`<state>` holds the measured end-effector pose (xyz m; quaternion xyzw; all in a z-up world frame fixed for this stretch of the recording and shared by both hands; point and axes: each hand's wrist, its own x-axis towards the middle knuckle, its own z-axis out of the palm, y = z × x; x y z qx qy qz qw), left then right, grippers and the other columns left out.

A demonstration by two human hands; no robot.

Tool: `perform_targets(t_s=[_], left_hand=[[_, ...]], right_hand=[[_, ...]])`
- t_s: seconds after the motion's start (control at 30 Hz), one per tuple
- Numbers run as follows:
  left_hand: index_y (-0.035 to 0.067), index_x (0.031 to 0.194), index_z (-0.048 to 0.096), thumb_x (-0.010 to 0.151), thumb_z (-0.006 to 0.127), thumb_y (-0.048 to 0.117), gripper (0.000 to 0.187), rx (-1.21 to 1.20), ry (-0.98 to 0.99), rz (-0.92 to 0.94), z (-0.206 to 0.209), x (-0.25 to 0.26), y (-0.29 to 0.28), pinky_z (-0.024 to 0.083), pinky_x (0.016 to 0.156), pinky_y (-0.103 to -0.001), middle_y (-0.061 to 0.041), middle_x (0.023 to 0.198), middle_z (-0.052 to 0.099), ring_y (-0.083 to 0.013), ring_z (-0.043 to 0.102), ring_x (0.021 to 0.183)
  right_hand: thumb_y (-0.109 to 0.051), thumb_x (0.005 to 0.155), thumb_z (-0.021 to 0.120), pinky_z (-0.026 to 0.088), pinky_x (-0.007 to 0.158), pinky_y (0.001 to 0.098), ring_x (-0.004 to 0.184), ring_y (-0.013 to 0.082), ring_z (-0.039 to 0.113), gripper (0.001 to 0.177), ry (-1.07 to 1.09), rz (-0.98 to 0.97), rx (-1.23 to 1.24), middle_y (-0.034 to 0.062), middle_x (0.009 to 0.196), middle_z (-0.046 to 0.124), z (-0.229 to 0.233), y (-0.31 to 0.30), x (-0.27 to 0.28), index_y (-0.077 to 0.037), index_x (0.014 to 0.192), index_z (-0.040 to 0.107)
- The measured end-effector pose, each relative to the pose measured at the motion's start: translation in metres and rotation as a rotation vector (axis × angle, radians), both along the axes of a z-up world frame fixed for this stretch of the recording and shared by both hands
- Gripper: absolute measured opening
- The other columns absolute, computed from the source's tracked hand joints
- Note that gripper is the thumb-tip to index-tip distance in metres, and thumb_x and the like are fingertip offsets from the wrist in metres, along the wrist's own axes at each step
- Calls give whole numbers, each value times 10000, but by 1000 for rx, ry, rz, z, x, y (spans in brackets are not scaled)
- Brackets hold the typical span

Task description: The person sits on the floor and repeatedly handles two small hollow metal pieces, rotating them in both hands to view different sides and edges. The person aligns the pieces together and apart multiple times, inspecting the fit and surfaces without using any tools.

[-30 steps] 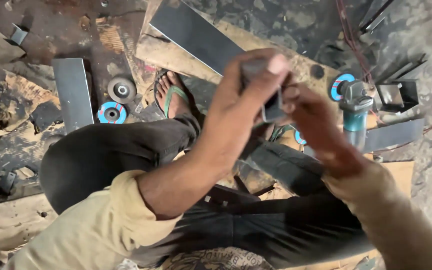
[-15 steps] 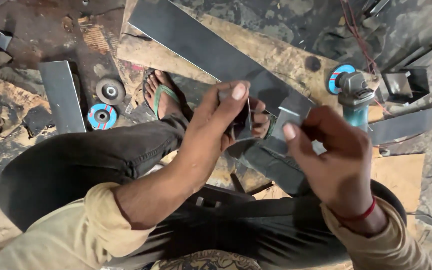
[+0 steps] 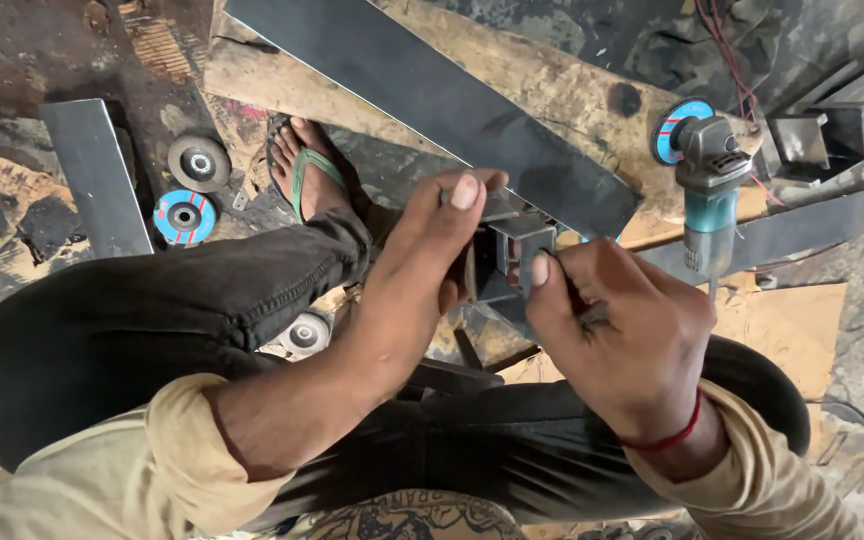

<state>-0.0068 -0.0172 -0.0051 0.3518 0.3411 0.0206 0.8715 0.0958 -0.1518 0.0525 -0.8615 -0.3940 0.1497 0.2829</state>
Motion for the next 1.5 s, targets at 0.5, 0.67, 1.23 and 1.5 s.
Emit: perform_targets(t_s=[0.5, 0.67, 1.23, 1.5], left_hand=[[99, 1365, 533, 1001, 528, 478, 525, -123, -10, 14, 0, -1, -2, 457, 731, -250, -5, 1035, 646, -78, 575, 874], [80, 1372, 542, 1003, 557, 484, 548, -141, -16, 47, 4, -1, 1, 467, 754, -265, -40, 1043, 646, -96, 583, 888], [36, 1169, 584, 988, 555, 476, 476, -93, 37, -28, -5, 1, -8, 497, 648, -255, -32, 877, 613, -100, 601, 749], [7, 1146, 617, 1032, 535, 483, 496, -29, 2, -32, -19, -2, -15, 448, 738, -240, -12, 916, 569, -86, 519, 836]], right_hand=[[-102, 984, 748, 505, 611, 320, 675, 213, 681, 101, -23, 67, 26, 99, 823, 691, -4, -1, -3, -31, 991, 677], [-122, 992, 749, 527, 663, 327, 769, 237, 705, 137, -76, 139, 37, 116, 906, 721, -4, -4, 5, -29, 1086, 713], [-425, 692, 876, 533, 1009, 465, 1192, 429, 620, 960, -244, 463, 90, 257, 1320, 588, -10, 15, 18, 106, 1364, 443], [-427, 724, 920, 544, 934, 436, 1094, 374, 664, 896, -90, 438, -45, 202, 1247, 637, -20, 3, 18, 41, 1365, 505]])
